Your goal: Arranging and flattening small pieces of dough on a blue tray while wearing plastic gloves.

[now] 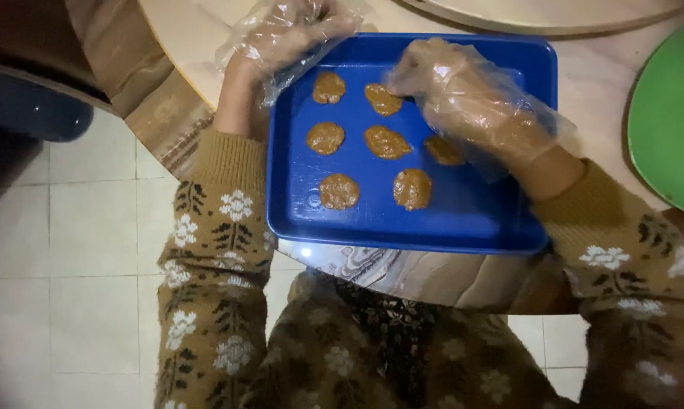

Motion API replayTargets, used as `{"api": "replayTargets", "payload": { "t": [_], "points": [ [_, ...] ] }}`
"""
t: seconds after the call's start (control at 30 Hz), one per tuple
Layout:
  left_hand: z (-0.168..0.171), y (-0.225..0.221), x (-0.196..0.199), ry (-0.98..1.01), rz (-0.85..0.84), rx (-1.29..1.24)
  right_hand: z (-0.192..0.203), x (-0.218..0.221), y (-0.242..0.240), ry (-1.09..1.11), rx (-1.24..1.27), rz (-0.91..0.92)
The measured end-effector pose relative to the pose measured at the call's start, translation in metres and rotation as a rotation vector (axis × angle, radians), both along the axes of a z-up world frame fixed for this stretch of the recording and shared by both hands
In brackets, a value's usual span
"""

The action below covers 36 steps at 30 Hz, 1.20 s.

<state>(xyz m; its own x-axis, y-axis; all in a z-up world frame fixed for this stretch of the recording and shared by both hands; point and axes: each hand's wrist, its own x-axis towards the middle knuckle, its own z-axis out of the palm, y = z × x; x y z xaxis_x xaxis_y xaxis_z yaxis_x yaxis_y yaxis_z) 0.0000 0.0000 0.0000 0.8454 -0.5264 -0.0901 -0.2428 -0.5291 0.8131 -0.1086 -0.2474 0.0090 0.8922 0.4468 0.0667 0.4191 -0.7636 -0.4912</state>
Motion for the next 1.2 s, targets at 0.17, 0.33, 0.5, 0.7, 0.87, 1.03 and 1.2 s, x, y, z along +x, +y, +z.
{"api": "replayTargets", "payload": {
  "t": [0.17,0.33,0.5,0.7,0.87,1.03,1.2],
  "points": [
    [0.000,0.000,0.000,0.018,0.014,0.011,0.011,-0.003,-0.002,-0.124,-0.186,0.010],
    [0.001,-0.002,0.002,0.176,0.032,-0.162,0.008,0.002,0.011,0.054,-0.348,-0.010],
    [-0.003,0.005,0.004,-0.010,-0.021,0.004,0.017,-0.010,0.023,0.130,-0.341,-0.126],
    [0.000,0.008,0.001,0.009,-0.028,0.021,0.005,-0.007,0.018,0.132,-0.216,-0.206],
    [-0.020,0.006,0.003,-0.046,-0.195,-0.172,-0.013,-0.006,0.007,0.050,-0.459,-0.225],
    [-0.028,-0.016,-0.010,0.003,-0.204,-0.150,0.014,-0.035,-0.003,0.233,-0.418,-0.310],
    [-0.033,-0.028,-0.014,-0.238,-0.167,-0.037,-0.044,-0.048,-0.032,-0.411,-0.367,-0.164]
  ]
}}
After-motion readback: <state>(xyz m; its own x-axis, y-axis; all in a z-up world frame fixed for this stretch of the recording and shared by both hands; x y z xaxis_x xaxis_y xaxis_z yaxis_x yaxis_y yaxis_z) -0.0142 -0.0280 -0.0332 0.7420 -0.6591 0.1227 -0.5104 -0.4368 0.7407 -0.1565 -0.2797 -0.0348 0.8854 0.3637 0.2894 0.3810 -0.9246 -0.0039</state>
